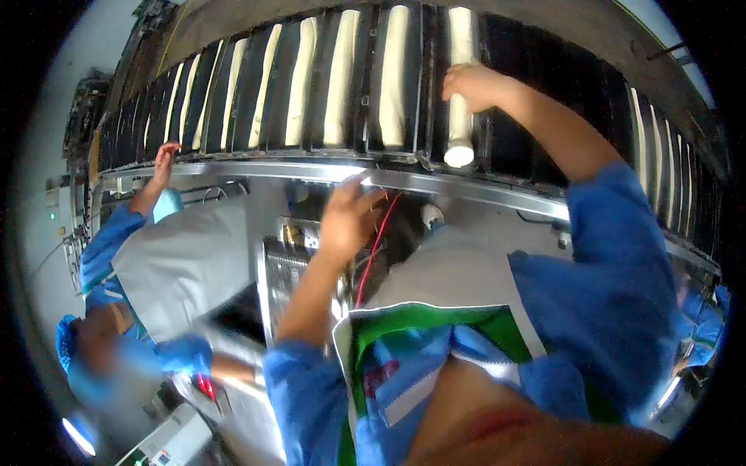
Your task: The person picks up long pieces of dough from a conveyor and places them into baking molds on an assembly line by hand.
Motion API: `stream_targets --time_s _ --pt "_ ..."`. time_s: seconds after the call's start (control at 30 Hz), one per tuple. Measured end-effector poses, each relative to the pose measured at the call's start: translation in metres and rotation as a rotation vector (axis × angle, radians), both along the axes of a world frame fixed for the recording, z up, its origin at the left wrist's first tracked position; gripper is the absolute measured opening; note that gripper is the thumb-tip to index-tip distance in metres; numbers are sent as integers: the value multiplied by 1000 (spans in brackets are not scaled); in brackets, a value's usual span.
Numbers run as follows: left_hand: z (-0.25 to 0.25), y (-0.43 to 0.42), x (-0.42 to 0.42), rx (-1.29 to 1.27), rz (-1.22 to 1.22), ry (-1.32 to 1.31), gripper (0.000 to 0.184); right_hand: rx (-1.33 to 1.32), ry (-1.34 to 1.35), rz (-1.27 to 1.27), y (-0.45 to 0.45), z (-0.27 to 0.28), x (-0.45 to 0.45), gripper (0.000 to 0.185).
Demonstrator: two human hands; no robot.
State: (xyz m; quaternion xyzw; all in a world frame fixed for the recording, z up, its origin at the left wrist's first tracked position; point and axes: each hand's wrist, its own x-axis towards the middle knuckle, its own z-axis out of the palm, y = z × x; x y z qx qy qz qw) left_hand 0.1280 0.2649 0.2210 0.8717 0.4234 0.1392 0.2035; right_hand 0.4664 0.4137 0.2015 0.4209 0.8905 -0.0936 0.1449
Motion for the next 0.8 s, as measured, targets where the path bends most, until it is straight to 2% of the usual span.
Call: stream_targets --time_s 0.07,0.2,0.27,0.3,0.33,0.37,0.43,0.5,0.53,0.57,0.6,0.63,0.7,0.73,0.77,0.8 --pt "-1 -32 -26 -21 234 1 38 4 -46 9 4 -5 -4 43" --pt "-33 -104 -68 20 504 -20 33 90 -160 52 36 0 5 45" --pt "-35 -147 -70 -63 691 80 34 170 -209 29 49 -5 11 43" --pt "-35 -167 -72 -42 705 119 34 168 -206 44 47 -7 10 43" --pt "-34 -187 -71 -138 823 44 33 58 -212 -6 45 -9 9 45" --pt "-41 -210 -76 -138 859 87 33 -51 -218 -53 43 -12 7 48" --pt "-42 -250 -83 -208 1013 86 33 -40 -79 144 32 -35 12 48" --pt "-61 -312 -86 -151 1230 -78 34 -109 127 171 20 -34 0 40" --pt "-53 -324 -80 -74 1213 48 34 -124 152 195 23 -40 -1 35" --pt "-51 -330 -72 -85 1268 104 35 -12 361 291 29 -50 14 23" --pt "-55 -335 -86 -72 1330 167 36 73 225 204 29 -50 -9 24" --pt "-63 -339 -92 -61 1372 151 38 75 365 52 40 -61 1 27" --pt "-81 -364 -101 -63 1499 169 39 114 392 37 35 -54 -2 30" --pt "-87 -373 -102 -87 1582 207 39 246 418 37 19 -44 -9 33" --pt "-93 -385 -102 -112 1662 241 42 274 371 -21 7 -41 -14 35" --pt "-117 -403 -114 -93 1729 258 45 221 444 -72 -3 -42 -16 37"
